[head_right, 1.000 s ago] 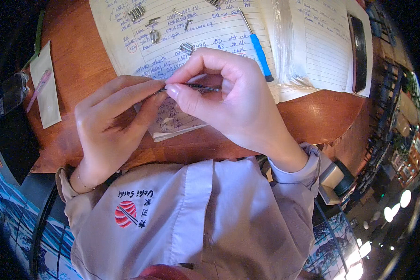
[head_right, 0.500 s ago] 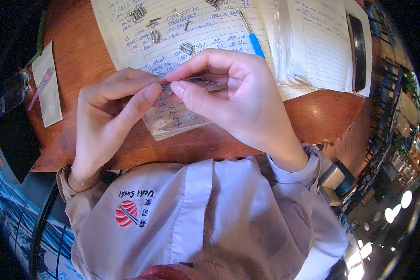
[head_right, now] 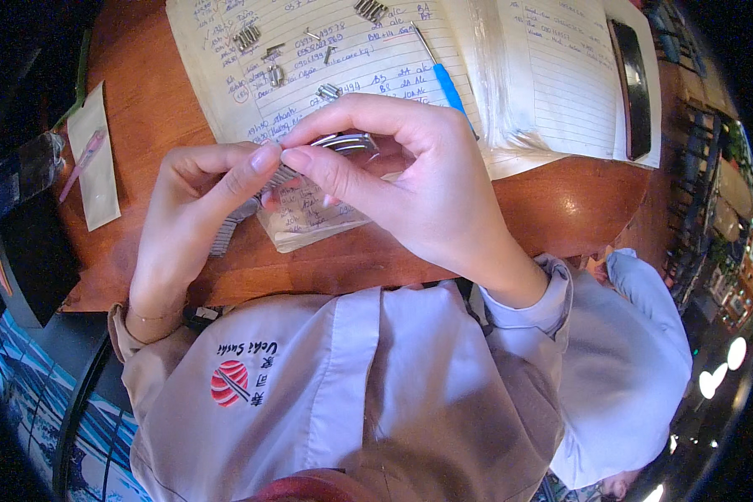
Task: The person removes a metal watch from their wrist and uses a small blue tool to adjust the watch band links. They repeatedly push pins and reassemble the band while seated at a wooden table with a notebook and scattered parts.
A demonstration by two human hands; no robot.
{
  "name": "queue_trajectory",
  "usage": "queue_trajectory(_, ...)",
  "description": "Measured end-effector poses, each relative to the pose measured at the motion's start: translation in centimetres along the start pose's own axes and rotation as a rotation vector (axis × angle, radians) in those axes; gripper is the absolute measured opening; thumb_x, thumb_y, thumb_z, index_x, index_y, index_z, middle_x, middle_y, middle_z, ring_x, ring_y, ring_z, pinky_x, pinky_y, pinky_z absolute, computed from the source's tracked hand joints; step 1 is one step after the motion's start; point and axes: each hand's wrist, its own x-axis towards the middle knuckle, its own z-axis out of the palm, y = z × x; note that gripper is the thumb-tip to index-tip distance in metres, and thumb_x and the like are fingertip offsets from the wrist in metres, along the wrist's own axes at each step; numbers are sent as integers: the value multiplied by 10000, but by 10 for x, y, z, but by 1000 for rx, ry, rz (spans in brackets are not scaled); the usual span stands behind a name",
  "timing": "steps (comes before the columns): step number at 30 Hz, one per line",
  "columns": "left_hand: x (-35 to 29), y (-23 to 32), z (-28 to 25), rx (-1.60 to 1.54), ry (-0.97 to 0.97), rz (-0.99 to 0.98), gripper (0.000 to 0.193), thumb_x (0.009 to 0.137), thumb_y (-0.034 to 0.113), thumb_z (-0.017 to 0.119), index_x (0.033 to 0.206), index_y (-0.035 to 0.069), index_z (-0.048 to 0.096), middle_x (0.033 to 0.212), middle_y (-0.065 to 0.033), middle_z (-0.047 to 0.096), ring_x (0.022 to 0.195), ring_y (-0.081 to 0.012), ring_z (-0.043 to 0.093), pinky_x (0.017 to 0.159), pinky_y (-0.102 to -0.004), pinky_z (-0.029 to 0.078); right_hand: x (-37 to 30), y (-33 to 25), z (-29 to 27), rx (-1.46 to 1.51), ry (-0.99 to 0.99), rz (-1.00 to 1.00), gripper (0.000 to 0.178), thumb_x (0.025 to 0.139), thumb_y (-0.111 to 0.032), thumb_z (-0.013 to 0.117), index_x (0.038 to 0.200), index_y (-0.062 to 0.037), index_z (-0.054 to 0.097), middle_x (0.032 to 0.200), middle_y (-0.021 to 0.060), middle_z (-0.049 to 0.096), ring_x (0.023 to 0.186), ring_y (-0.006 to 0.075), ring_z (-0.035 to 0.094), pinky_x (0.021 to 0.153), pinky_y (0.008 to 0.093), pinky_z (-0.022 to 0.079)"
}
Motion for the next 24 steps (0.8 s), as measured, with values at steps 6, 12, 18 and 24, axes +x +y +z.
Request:
queue_trajectory(6,3,1,-6,-80,-115,-104,315,883,313,672,878,2,724,690,-13,636,656,-49,549,588,-179,405,-1,-4,-1,11,-31,2,146,874,-37,655,1003,31,653,875,80,664,646,70,568,553,195,477)
queue_trajectory(12,4,5,-9,-217,-239,-145,286,882,285,663,900,5,717,729,-18,647,700,-64,577,645,-202,432,-2,-7,-2,53,-66,-19,140,877,-44,652,996,29,649,882,66,652,659,66,574,537,188,478)
queue_trajectory(18,2,2,-4,-307,-256,-113,285,904,275,629,939,-1,692,804,-18,665,692,-65,579,655,-206,464,0,-14,-2,36,-78,-38,195,879,-78,662,1035,24,602,874,53,636,668,61,589,535,184,486)
queue_trajectory(24,0,-2,-5,-463,-388,-140,300,942,260,561,1048,-10,633,900,-59,674,703,-94,593,692,-233,495,-5,-16,-5,113,-113,-49,163,885,-123,670,987,-16,600,822,41,665,699,52,616,570,190,471)
